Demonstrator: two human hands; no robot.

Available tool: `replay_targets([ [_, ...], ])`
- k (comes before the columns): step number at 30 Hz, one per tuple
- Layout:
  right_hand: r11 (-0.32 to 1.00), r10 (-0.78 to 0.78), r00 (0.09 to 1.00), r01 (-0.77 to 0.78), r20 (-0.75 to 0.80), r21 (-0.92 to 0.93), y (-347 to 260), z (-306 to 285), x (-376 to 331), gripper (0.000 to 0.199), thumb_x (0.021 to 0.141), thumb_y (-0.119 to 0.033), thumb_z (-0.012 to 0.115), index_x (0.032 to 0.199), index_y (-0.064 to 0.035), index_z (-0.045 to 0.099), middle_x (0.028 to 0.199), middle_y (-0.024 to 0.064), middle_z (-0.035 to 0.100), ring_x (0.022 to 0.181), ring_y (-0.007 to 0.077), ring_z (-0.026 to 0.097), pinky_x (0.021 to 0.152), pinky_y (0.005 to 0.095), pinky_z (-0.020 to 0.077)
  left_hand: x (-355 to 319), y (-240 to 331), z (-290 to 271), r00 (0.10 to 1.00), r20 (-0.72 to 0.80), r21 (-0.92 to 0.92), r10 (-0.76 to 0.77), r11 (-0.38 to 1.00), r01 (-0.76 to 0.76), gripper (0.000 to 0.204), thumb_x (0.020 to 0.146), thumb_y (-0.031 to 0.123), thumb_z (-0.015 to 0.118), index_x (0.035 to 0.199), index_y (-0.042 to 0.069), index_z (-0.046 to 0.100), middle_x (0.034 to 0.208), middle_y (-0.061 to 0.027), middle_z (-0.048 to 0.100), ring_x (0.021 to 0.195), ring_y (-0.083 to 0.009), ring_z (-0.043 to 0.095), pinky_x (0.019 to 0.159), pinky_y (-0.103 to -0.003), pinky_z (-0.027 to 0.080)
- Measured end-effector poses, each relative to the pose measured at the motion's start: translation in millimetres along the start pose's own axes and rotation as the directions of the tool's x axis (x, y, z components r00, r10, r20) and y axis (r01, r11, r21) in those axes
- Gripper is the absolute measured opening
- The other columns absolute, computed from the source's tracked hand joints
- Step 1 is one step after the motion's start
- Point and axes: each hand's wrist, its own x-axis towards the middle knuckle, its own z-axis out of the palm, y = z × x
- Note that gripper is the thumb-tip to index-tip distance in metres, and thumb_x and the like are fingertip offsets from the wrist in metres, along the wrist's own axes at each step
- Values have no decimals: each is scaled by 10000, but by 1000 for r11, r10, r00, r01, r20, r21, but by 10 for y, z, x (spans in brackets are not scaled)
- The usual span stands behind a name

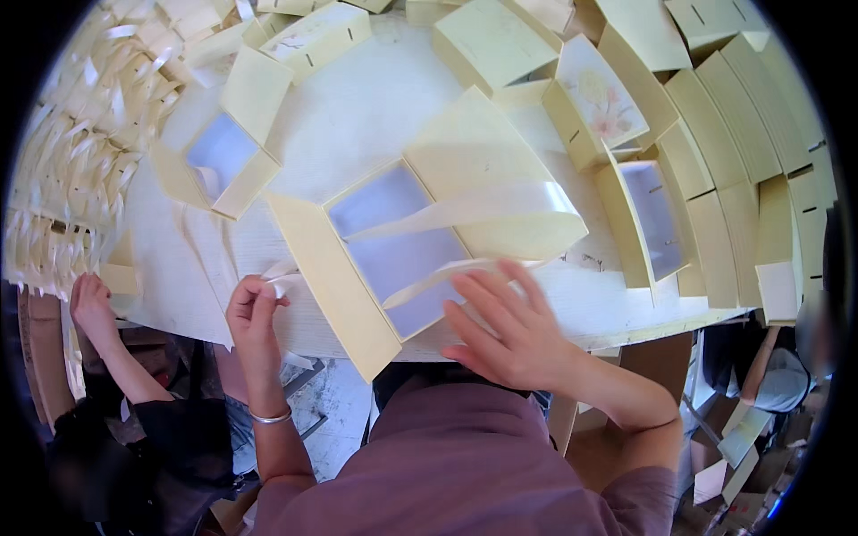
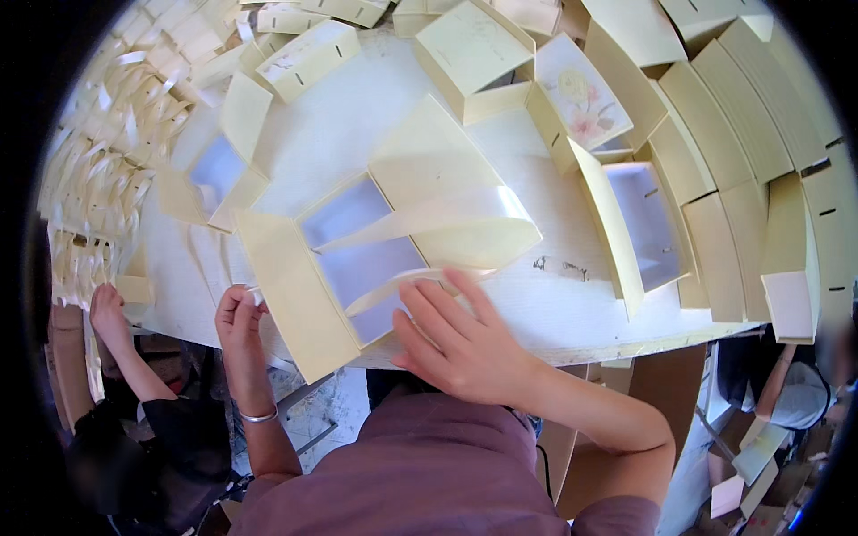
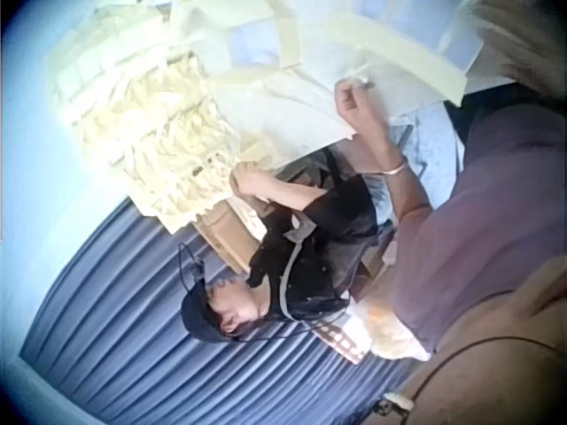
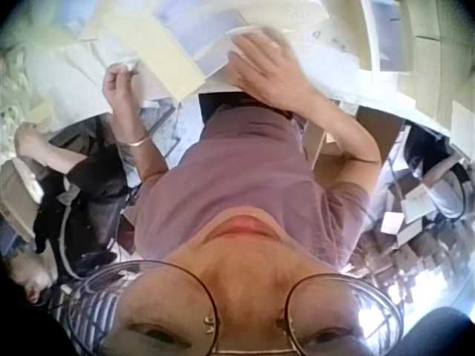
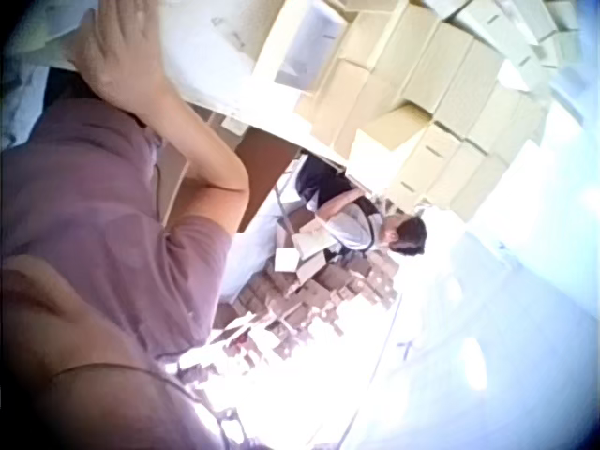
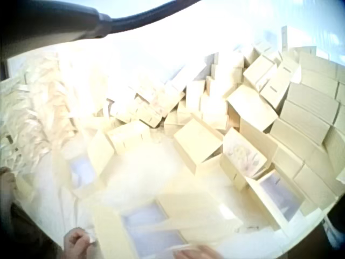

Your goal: The person repeatedly opens small cardboard boxes, places a white ribbon inside each one, and closes the lid. The process is performed one box at a time on a table with many similar boxes nearby.

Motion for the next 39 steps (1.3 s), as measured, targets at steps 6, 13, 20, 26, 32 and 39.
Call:
replay_targets([
  [6,392,780,623,-411,-60,823,408,-133,186,489,826,-211,508,1253,-17,369,1259,133,399,1178,239,352,973,340,275,-61,-38,26,991,92,139,100,984,-112,45,805,-2,512,763,12,520,704,-3,482,658,-72,494,599,-196,417],
  [13,-515,584,723,-22,369,857,778,131,-190,456,859,-257,455,1238,-17,378,1247,122,422,1151,240,398,976,398,297,-107,-33,239,989,150,84,-5,996,-8,48,822,45,536,795,10,516,743,5,510,684,-48,493,604,-186,416],
  [20,294,831,556,-423,-11,857,404,-465,24,541,795,-200,556,1249,-6,336,1123,143,476,1000,231,470,823,381,395,-158,9,220,980,198,44,6,999,-15,82,822,78,549,798,4,523,743,11,521,702,-42,486,619,-183,411],
  [26,975,210,878,-153,-430,163,-413,-473,436,727,779,-441,539,1283,2,259,1242,201,380,1117,301,404,908,393,352,-168,3,-82,993,-32,68,111,992,-109,86,804,78,550,767,1,535,708,-4,541,650,-57,511,583,-199,426],
  [32,960,132,975,-171,180,223,-463,314,208,334,702,-146,610,981,0,502,875,127,524,908,281,491,860,431,329,-545,115,-792,855,-509,196,100,981,2,74,795,83,522,736,39,516,646,22,477,602,-53,460,512,-188,363],
  [39,976,-39,991,9,131,219,49,683,824,116,679,-101,589,751,-36,527,1005,173,475,1044,334,422,960,573,173,-1166,-360,-1857,952,-246,-262,-183,958,116,47,731,80,528,704,50,503,666,-9,497,594,-95,472,521,-224,401],
])
